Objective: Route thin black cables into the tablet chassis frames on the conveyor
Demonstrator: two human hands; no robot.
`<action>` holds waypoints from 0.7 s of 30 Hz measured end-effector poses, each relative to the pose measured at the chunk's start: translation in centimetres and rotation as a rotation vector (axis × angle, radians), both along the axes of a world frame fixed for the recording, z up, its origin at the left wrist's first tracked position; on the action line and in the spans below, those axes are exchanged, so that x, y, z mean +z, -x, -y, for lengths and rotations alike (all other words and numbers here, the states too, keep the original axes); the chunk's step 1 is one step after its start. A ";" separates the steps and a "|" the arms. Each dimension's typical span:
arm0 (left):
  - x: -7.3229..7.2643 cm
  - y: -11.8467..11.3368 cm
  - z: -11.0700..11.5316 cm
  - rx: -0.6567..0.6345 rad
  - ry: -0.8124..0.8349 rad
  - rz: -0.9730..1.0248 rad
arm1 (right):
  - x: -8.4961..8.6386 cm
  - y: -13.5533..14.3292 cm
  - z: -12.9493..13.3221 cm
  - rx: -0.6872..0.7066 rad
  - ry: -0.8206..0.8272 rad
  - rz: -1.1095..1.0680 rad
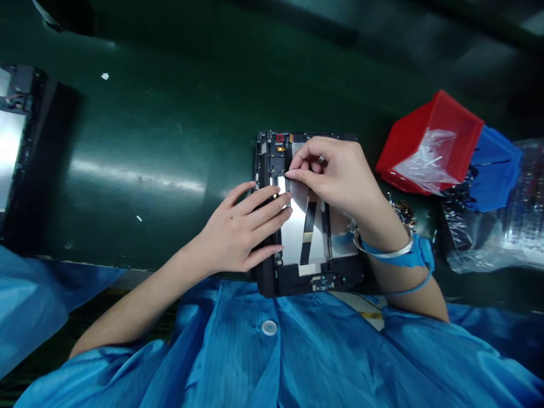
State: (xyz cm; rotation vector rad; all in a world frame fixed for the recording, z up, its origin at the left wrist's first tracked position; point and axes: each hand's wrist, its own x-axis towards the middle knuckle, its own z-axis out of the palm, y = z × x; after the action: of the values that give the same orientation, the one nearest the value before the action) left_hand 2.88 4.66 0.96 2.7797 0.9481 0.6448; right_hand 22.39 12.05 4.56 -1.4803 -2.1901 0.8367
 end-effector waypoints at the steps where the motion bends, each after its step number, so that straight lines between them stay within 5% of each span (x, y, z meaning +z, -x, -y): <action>1: 0.0 0.0 0.0 -0.008 -0.003 -0.003 | -0.1 0.0 0.0 0.007 -0.009 0.015; 9: -0.3 -0.3 0.0 -0.004 -0.003 -0.035 | -0.7 -0.4 0.2 0.084 -0.120 0.076; 16: -0.2 -0.6 0.2 0.041 0.031 -0.005 | -0.7 -1.9 3.8 0.121 -0.504 0.298; 21: -0.4 -0.7 0.0 0.049 0.057 0.043 | -1.8 -1.6 4.6 0.185 -0.501 0.417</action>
State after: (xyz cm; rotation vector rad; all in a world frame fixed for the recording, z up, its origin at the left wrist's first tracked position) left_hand 3.60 4.66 0.54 2.6896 1.0126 0.6699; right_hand 23.97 7.43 2.78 -1.2891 -2.6075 -0.0056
